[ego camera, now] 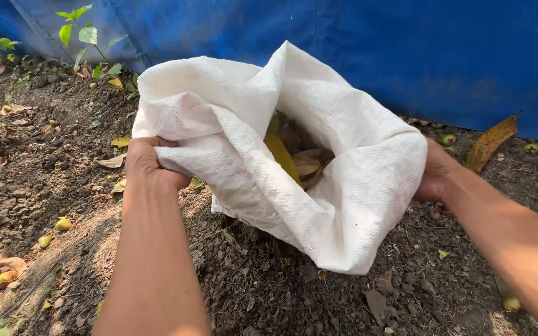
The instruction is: Picking up fallen leaves and small debris from the ground and placing them into a white collection bag.
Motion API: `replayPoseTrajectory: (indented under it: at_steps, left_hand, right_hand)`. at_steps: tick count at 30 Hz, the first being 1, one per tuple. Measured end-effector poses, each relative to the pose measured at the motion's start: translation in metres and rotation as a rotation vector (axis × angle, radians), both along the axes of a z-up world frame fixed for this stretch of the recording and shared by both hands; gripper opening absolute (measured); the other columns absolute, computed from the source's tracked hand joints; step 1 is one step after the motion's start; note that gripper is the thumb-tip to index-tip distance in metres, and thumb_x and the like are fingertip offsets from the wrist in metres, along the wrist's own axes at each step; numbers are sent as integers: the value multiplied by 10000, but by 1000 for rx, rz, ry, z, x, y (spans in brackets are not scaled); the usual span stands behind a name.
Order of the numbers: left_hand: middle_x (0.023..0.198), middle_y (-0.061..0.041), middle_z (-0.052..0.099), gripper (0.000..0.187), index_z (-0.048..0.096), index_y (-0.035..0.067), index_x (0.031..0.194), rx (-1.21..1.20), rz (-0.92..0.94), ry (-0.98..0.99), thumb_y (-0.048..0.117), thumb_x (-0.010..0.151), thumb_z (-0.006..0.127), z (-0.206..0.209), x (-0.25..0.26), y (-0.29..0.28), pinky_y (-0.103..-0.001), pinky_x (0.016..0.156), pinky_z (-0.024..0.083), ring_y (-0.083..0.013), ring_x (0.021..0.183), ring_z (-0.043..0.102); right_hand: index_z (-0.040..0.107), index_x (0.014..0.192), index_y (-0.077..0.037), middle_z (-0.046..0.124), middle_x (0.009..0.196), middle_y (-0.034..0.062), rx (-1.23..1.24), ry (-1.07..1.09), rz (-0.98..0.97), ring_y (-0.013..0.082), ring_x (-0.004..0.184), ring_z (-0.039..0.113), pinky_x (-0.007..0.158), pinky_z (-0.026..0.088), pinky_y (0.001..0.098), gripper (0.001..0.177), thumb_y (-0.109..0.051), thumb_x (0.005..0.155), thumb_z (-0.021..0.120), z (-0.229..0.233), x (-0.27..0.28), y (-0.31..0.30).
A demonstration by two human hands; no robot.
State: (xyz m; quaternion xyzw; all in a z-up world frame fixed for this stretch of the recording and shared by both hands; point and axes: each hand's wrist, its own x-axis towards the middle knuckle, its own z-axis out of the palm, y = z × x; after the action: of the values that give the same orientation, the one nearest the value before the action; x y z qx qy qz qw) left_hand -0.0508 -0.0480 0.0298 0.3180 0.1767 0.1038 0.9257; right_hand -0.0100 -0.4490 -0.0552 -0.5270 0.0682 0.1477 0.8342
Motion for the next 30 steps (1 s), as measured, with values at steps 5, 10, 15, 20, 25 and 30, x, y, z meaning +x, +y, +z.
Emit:
replayPoseTrajectory:
  at_steps: [5, 10, 15, 20, 25, 30]
  left_hand:
    - [1300, -163, 666, 467, 639, 48, 1249, 49, -7, -143, 38, 814, 469, -18, 3, 24, -612, 997, 566, -350, 1204, 666]
    - [1299, -236, 662, 497, 599, -32, 1286, 84, 11, -166, 37, 816, 452, -23, 14, 36, -620, 972, 532, -397, 1212, 679]
    - [1230, -219, 623, 494, 565, 3, 1260, 165, 20, -20, 3, 784, 430, -20, 9, 64, -682, 944, 563, -399, 1176, 661]
    - [1240, -169, 650, 496, 529, 5, 1293, 574, -97, 268, 6, 798, 498, 9, -17, 58, -598, 958, 585, -319, 1093, 719]
    - [1259, -160, 712, 668, 567, -52, 1378, 570, -374, 256, 363, 857, 622, 20, -34, 62, -507, 964, 547, -287, 1081, 723]
    - [1247, -67, 756, 773, 666, 127, 1334, 917, -503, 750, 674, 794, 581, 43, -34, 21, -661, 942, 490, -292, 1060, 713]
  right_hand:
    - [661, 1330, -153, 700, 1319, 167, 265, 239, 439, 419, 1274, 592, 1028, 383, 707, 853, -629, 635, 797, -38, -18, 12]
    - [651, 1338, -103, 711, 1261, 170, 321, 74, 426, 348, 1149, 670, 969, 514, 599, 819, -483, 650, 883, -15, 27, 5]
    - [659, 1264, 76, 758, 1103, 212, -414, 157, 95, 305, 887, 773, 790, 644, 471, 606, -104, 708, 818, -15, 68, -7]
    - [731, 1182, 90, 715, 1171, 214, -1296, 121, -350, 304, 1036, 687, 889, 568, 436, 486, -198, 805, 840, -29, 62, -10]
    - [572, 1346, 32, 717, 1283, 173, -201, 264, -87, 265, 1032, 757, 899, 582, 449, 812, -426, 705, 768, -25, 51, -16]
    - [644, 1248, -24, 778, 1143, 170, -127, 267, 323, 253, 902, 809, 776, 617, 458, 935, -656, 574, 783, 6, 33, 11]
